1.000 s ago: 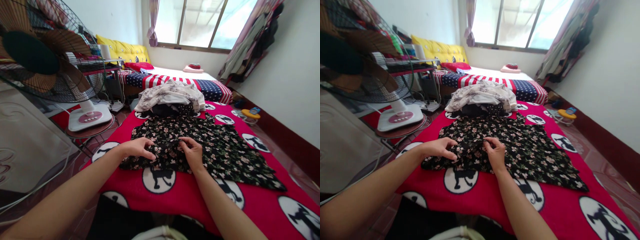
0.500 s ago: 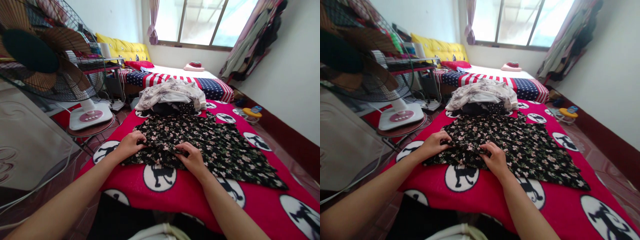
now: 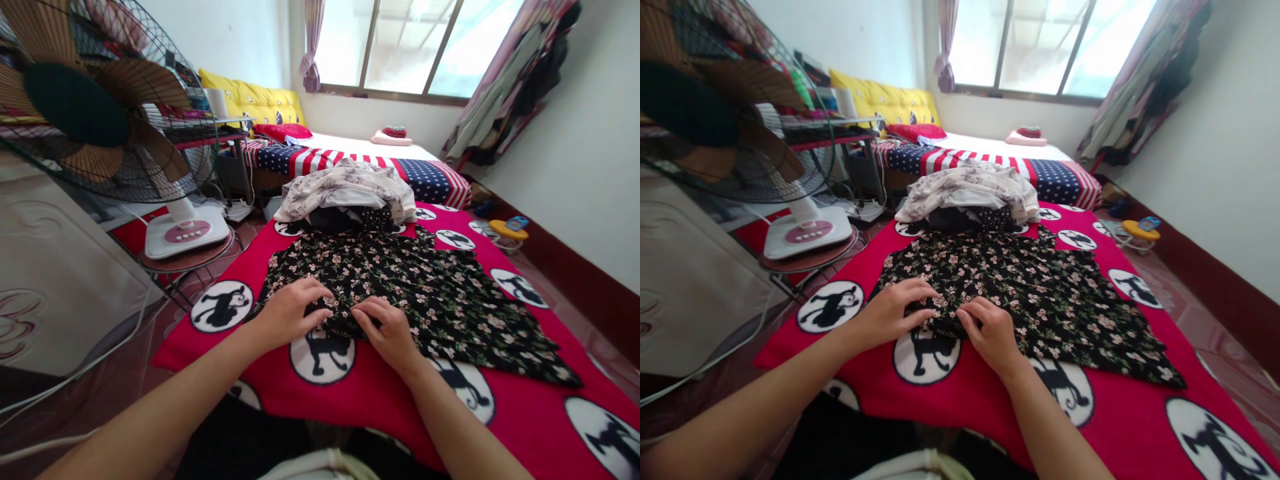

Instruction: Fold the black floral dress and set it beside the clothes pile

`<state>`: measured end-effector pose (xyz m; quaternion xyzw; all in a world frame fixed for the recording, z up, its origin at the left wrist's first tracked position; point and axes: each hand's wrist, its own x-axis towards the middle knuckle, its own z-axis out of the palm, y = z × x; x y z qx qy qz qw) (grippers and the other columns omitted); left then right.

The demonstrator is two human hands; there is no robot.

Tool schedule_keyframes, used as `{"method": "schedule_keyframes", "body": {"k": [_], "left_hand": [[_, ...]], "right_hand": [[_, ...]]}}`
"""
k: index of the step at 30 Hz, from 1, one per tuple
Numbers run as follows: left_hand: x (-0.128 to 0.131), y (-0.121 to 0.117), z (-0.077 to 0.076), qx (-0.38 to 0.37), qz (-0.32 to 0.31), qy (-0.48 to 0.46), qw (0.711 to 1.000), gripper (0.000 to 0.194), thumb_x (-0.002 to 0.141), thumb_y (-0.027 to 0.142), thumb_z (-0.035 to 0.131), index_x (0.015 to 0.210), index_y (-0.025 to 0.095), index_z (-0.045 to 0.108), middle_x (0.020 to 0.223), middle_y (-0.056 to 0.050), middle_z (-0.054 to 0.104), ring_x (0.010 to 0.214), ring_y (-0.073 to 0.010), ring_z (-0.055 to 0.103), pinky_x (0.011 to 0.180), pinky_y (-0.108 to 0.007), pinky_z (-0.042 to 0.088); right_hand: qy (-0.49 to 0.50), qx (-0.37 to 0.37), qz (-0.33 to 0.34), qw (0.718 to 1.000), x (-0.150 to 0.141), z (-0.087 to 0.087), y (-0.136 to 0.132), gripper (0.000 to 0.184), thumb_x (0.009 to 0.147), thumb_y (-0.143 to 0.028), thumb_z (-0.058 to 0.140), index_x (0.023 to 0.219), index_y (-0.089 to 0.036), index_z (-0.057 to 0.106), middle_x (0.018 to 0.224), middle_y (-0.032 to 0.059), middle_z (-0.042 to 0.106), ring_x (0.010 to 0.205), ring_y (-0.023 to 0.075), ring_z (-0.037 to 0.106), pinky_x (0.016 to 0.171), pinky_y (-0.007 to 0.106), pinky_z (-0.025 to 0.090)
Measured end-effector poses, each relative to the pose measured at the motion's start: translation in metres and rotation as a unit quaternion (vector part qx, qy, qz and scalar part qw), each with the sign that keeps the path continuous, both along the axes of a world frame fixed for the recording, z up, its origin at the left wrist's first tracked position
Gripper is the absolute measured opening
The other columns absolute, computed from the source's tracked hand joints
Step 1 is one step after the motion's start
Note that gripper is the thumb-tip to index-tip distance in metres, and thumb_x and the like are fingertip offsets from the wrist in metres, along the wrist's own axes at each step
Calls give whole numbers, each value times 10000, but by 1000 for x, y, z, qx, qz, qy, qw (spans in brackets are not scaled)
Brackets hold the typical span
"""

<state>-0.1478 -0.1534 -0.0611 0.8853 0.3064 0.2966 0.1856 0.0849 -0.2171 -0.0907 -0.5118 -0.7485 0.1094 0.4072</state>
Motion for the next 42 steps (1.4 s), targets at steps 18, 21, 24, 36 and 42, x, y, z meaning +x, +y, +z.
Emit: {"method": "schedule_keyframes", "body": {"k": [18,21,24,36,42], "left_hand": [[10,33,-34,-112,234,68,963,169,793,396,646,745,236,669,747,13,686,710,-168,614,610,-247,384],[7,29,-38,-94,239,70,964,176,802,402,640,748,236,656,781,10,690,724,-170,613,614,-252,391],[9,26,-31,-51,232,90,967,117,802,355,646,797,239,655,854,-7,680,809,-193,616,673,-271,432],[130,24,-41,-30,-7,-9,999,379,721,-20,505,954,152,751,1029,-108,721,971,-230,662,894,-318,530],[118,31,-61,-45,-22,-64,997,451,754,-54,475,1075,149,719,1201,-81,674,1103,-173,626,992,-264,482]], "right_hand": [[32,-22,-205,978,48,-19,86,155,753,-289,633,628,-203,602,694,18,598,619,159,531,642,301,423],[40,2,-234,972,48,-27,84,179,751,-315,628,618,-202,590,675,21,583,604,161,516,640,309,420],[39,2,-239,970,45,-31,84,143,735,-326,637,679,-196,615,750,34,610,602,154,523,664,320,442],[339,-43,-187,921,55,-28,79,426,718,-561,663,882,-168,640,811,70,679,633,193,638,555,329,545],[382,-53,-169,907,56,-22,72,442,704,-579,679,846,-161,662,832,57,681,626,149,626,557,278,539]]}}
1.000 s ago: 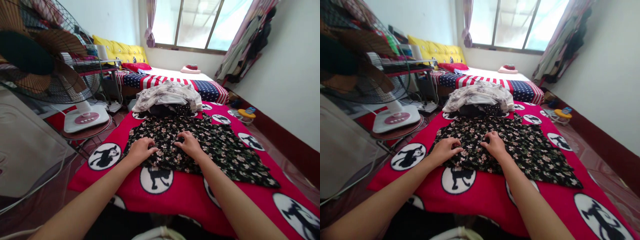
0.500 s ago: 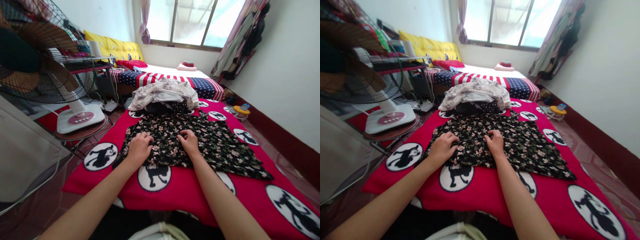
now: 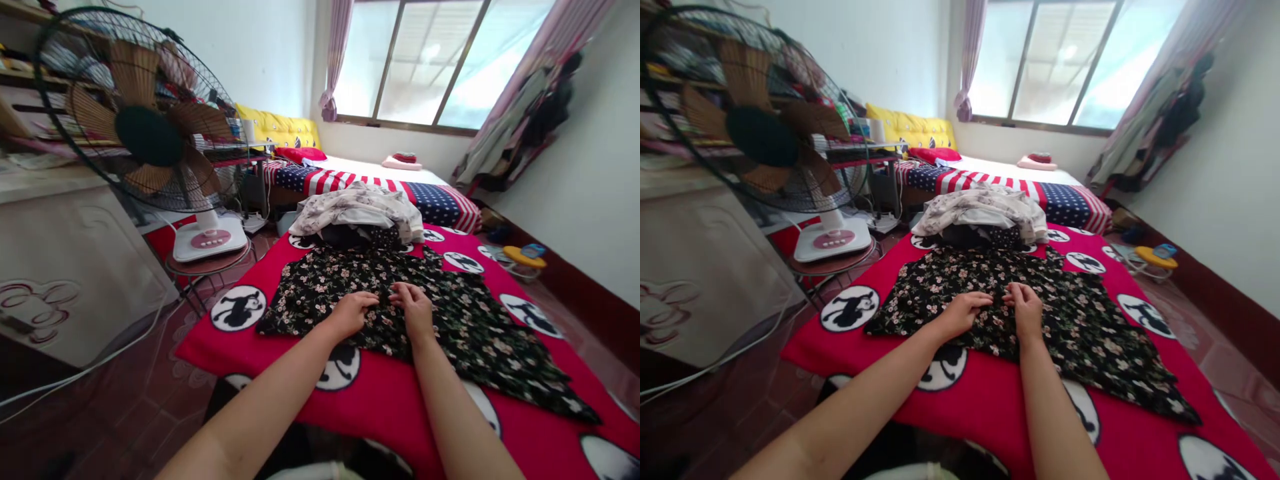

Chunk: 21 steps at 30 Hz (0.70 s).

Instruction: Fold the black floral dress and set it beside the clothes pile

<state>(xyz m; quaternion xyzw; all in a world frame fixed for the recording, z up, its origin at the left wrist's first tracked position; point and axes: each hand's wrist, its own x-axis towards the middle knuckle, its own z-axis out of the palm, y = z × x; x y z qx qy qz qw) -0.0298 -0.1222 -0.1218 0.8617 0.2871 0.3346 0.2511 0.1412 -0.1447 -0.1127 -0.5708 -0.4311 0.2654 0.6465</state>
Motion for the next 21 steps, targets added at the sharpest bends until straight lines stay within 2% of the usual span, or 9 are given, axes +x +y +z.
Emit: {"method": "schedule_keyframes", "body": {"k": [3,6,10,14,16,19,21], "left_hand": [[-3,3,-2,-17,-15,-23,999,448,744,-68,482,1038,162,730,1179,-77,684,1098,-181,632,993,-305,487],[-2,5,-5,-37,-32,-49,998,405,754,-48,517,997,188,740,1167,-68,687,1092,-190,634,991,-347,489],[-4,4,-4,-53,-51,-58,996,289,773,51,622,991,199,741,1179,-71,674,1107,-205,621,1008,-367,466],[-10,-2,2,-51,-61,-43,996,238,743,171,720,974,224,740,1210,-71,638,1116,-217,606,1001,-370,458],[-14,-6,7,-48,-70,-29,996,249,681,240,792,925,229,741,1239,-72,607,1135,-230,587,1000,-371,453],[-18,-11,13,-43,-93,0,995,293,582,265,859,840,228,727,1286,-66,561,1164,-244,560,1008,-373,441],[-19,-13,14,-37,-101,14,994,222,604,223,842,786,218,717,1288,-63,557,1164,-237,558,1010,-366,437]], "right_hand": [[-21,-24,51,998,5,5,-16,434,732,-577,658,845,-158,682,818,58,694,622,146,621,571,274,529],[-106,-63,113,986,14,11,-43,408,799,-556,599,856,-166,705,819,57,707,667,159,624,645,295,528],[-224,-69,146,961,22,13,-81,270,824,-445,617,883,-202,717,870,43,695,823,186,631,772,319,505],[-325,-24,138,935,27,10,-102,143,749,-291,711,880,-234,720,966,46,660,978,211,603,917,366,453],[-338,-8,125,933,28,9,-106,72,779,-236,664,831,-233,713,943,46,648,958,201,602,905,361,454],[-331,4,115,937,29,10,-107,106,804,-172,595,774,-218,685,879,39,632,877,181,604,842,332,468],[-327,8,112,938,29,11,-108,112,791,-144,583,762,-212,668,868,36,624,865,177,601,829,322,466]]}}
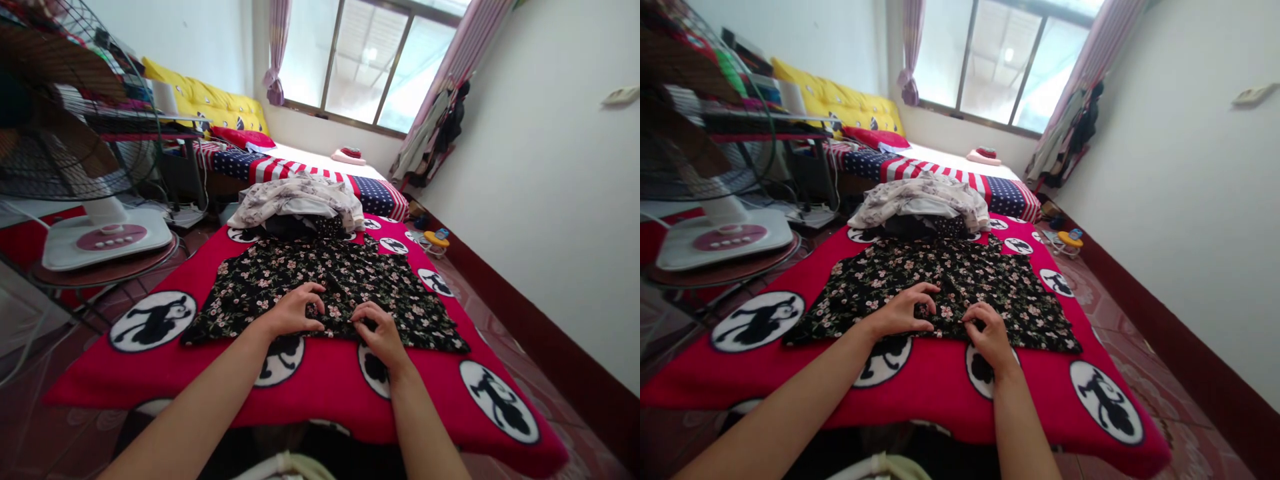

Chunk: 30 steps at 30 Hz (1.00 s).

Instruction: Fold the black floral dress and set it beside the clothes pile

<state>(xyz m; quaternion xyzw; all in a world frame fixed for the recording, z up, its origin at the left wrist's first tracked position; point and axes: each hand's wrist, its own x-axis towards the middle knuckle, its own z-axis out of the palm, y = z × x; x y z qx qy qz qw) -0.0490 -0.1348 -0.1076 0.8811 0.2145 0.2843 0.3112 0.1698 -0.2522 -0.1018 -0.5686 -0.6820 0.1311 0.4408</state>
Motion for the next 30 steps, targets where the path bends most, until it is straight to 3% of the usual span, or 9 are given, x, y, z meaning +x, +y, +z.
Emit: {"method": "schedule_keyframes", "body": {"k": [5,9,15,18,22,26,30], "left_hand": [[-1,0,1,43,-6,-15,999,103,727,109,714,745,210,707,1166,-55,619,1111,-203,574,985,-350,444],[-4,-2,9,54,-8,-46,997,49,787,169,673,751,201,684,1035,-50,663,1008,-184,602,915,-320,460],[-3,-6,13,45,82,25,995,291,907,371,520,732,197,675,645,3,644,615,-130,580,613,-226,421],[0,-3,7,61,88,3,994,180,886,319,545,843,216,686,772,-8,672,709,-145,609,684,-240,453],[3,3,-1,102,36,-41,993,119,818,212,602,878,237,702,987,-35,659,966,-190,600,903,-316,456],[4,2,-4,93,15,-3,996,140,802,157,596,827,234,711,935,-32,659,908,-180,602,845,-295,474],[3,1,-3,90,48,14,995,144,802,145,578,799,226,698,873,-25,644,870,-173,598,798,-276,472]], "right_hand": [[-11,-1,-6,1000,-1,1,-1,122,770,-128,570,741,-212,652,841,30,621,842,176,598,808,315,464],[-31,-3,-5,1000,-2,0,-2,113,786,-172,573,741,-217,666,794,27,648,799,180,607,771,315,468],[-11,-11,-99,995,-1,-3,-1,170,860,-317,561,819,-219,694,729,15,684,644,159,593,643,282,461],[0,35,-144,989,1,-4,0,163,865,-286,550,822,-222,693,809,28,684,745,170,620,714,288,482],[11,79,-167,983,5,-6,2,210,864,-225,530,993,-228,696,1087,73,664,1056,199,593,963,359,446],[24,70,-209,975,10,-8,6,287,888,-240,480,1106,-223,667,1193,90,643,1140,210,567,1038,411,407],[-20,59,-216,974,29,-4,15,278,865,-220,477,1051,-209,683,1153,94,662,1106,217,587,1000,399,441]]}}
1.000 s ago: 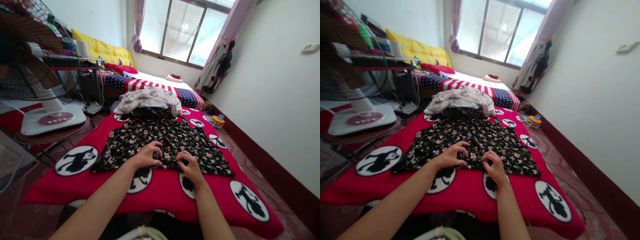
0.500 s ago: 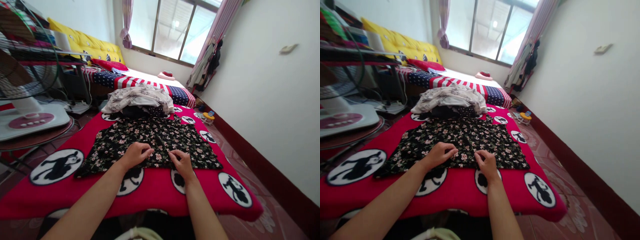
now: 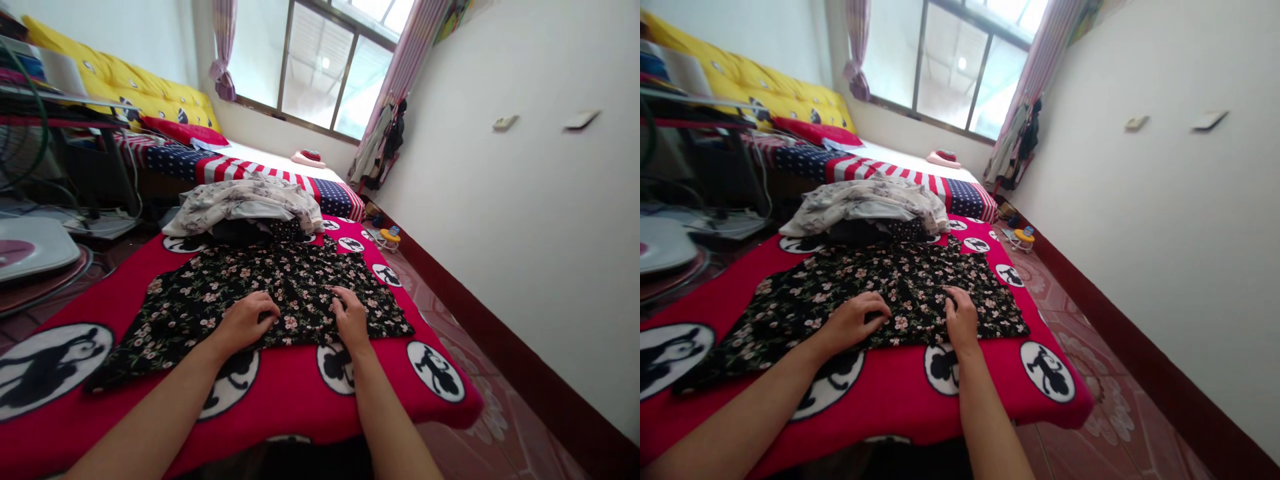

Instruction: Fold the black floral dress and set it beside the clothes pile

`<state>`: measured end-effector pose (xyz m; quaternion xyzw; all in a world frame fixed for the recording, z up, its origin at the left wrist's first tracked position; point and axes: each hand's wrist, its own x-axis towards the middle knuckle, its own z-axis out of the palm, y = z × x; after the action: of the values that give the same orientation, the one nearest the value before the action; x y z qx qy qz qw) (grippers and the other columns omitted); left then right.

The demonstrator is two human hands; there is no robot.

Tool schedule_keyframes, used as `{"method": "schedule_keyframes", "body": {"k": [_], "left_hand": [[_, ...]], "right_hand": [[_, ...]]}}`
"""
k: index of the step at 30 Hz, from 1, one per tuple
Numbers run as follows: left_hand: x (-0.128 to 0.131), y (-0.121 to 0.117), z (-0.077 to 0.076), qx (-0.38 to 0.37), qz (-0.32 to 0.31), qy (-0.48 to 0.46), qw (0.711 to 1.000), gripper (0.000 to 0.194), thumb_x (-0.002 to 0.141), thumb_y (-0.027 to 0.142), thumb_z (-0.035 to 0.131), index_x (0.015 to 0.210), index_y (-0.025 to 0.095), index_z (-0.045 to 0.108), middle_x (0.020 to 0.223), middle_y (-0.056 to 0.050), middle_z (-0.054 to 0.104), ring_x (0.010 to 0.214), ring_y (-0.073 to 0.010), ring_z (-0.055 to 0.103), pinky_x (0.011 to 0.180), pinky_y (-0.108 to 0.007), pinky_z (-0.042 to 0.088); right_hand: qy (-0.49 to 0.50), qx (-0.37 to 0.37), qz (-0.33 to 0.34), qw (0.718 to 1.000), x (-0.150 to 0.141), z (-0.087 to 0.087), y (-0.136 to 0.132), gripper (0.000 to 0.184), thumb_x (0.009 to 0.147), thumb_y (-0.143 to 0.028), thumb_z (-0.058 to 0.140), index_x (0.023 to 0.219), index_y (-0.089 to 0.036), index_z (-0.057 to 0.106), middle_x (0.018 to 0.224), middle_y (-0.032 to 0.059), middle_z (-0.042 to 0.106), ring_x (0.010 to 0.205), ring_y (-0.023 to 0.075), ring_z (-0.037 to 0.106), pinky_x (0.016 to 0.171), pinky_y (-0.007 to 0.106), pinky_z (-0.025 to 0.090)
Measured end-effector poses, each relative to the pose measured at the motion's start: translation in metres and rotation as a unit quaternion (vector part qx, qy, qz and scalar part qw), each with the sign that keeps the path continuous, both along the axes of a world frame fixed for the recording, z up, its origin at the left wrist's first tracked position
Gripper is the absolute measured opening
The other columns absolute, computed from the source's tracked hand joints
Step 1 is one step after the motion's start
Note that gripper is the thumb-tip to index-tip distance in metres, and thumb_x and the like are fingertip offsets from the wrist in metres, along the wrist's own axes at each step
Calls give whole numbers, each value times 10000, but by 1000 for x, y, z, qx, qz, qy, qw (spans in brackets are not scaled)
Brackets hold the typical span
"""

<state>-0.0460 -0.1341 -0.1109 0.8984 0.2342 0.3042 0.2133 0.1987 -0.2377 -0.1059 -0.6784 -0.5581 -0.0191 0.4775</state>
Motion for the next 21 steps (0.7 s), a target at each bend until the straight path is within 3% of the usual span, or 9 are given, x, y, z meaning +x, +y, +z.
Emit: {"method": "schedule_keyframes", "body": {"k": [3,9,12,17,21], "left_hand": [[0,1,-2,2,19,-11,1000,141,811,154,573,838,225,692,910,-25,633,880,-170,596,801,-279,477],[4,4,-7,12,-27,-65,997,194,814,90,565,881,213,699,1030,-48,646,1004,-183,591,926,-326,470],[4,4,-7,25,-21,-59,998,196,817,108,580,925,214,704,1082,-58,651,1049,-194,588,973,-352,458],[4,4,-9,47,-3,5,999,344,814,159,587,1139,241,664,1300,-63,591,1205,-231,528,1055,-410,405],[4,4,-10,55,2,64,996,476,813,195,570,1278,292,587,1445,-47,474,1316,-263,441,1087,-454,369]], "right_hand": [[-41,-52,-68,995,33,5,8,262,836,-213,478,976,-196,698,1074,89,683,1006,210,624,916,353,482],[-47,-153,-194,968,109,11,18,302,785,-238,524,1016,-155,700,836,89,703,790,233,649,773,358,489],[-58,-209,-186,958,129,13,21,300,741,-283,617,1006,-180,713,715,41,685,709,216,642,687,311,474],[-71,-269,-133,951,140,18,25,139,720,-311,663,770,-202,731,731,22,706,719,182,648,640,250,441],[-80,-283,-132,947,136,19,23,265,759,-432,622,816,-195,725,708,30,698,691,181,642,594,247,421]]}}
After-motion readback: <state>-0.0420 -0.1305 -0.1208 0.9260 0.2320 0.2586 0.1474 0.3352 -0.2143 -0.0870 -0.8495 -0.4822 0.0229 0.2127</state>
